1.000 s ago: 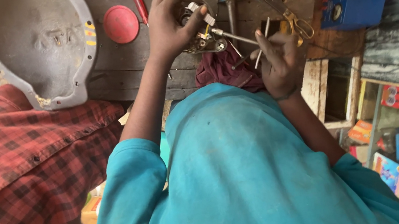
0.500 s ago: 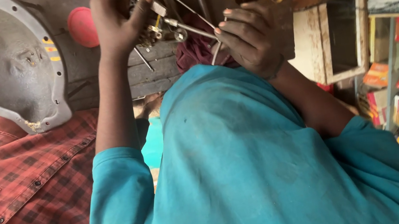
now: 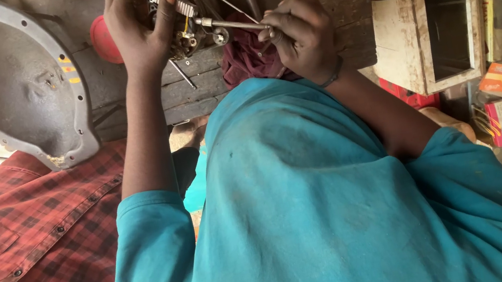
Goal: The recorder is disassembling and repairing an automotive alternator on a workbench.
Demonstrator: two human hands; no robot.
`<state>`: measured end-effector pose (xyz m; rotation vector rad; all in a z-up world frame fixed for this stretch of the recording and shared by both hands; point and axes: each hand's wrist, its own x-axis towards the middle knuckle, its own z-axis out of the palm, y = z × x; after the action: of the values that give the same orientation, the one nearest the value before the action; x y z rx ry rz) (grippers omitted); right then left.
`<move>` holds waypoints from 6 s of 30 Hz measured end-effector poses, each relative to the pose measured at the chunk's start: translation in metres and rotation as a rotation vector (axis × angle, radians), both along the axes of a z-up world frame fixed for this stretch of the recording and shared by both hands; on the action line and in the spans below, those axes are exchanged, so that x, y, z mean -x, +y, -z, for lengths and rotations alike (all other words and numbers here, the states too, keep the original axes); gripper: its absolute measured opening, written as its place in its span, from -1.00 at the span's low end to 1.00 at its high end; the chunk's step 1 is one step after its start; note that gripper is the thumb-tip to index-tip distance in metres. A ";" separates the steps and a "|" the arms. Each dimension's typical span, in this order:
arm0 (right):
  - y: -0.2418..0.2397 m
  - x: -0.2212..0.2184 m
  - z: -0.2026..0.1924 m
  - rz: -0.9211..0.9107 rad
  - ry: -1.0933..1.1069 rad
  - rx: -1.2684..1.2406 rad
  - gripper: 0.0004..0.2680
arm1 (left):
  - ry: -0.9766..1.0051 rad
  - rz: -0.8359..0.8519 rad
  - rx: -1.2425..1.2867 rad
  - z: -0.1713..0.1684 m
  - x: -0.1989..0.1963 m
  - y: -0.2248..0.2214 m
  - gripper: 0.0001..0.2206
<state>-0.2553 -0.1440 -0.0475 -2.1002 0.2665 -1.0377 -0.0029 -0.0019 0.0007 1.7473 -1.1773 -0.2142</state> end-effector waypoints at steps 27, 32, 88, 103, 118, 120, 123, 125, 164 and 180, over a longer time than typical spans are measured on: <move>-0.002 -0.033 0.030 -0.124 0.214 -1.626 -0.89 | 0.075 -0.114 0.013 0.007 -0.026 0.008 -0.80; 0.019 -0.043 -0.004 -0.094 0.078 -1.216 -0.75 | 0.068 -0.117 0.038 0.007 -0.030 0.005 -0.82; 0.009 -0.022 0.028 0.009 0.045 0.247 -0.86 | 0.026 -0.324 0.149 0.098 0.000 0.047 -0.57; 0.022 -0.044 0.000 -0.313 0.220 0.598 -0.68 | 0.454 0.019 0.300 0.040 -0.009 0.031 -0.36; 0.039 -0.003 0.004 -0.297 0.385 0.057 -0.58 | 0.540 0.116 -0.005 0.019 -0.041 0.033 -0.42; 0.028 0.004 0.035 -0.184 0.516 -0.041 -0.56 | 0.635 0.188 -0.020 0.009 -0.042 0.030 -0.33; 0.019 0.010 0.062 -0.086 0.569 -0.017 -0.54 | 0.704 0.181 -0.016 0.004 -0.044 0.027 -0.27; 0.019 0.016 0.087 -0.098 0.625 -0.014 -0.53 | 0.707 0.157 -0.032 -0.002 -0.045 0.023 -0.26; 0.041 -0.088 -0.055 -0.522 0.163 0.129 -0.80 | 0.009 -0.757 0.041 0.035 0.129 0.098 -0.82; 0.054 -0.083 -0.039 -0.393 0.059 0.183 -0.77 | -0.054 -0.573 0.090 0.034 0.142 0.078 -0.90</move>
<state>-0.1718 -0.0899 -0.0084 -2.2287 -0.2155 -0.7889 -0.1448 0.0763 -0.0335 1.9393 -0.6688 0.2276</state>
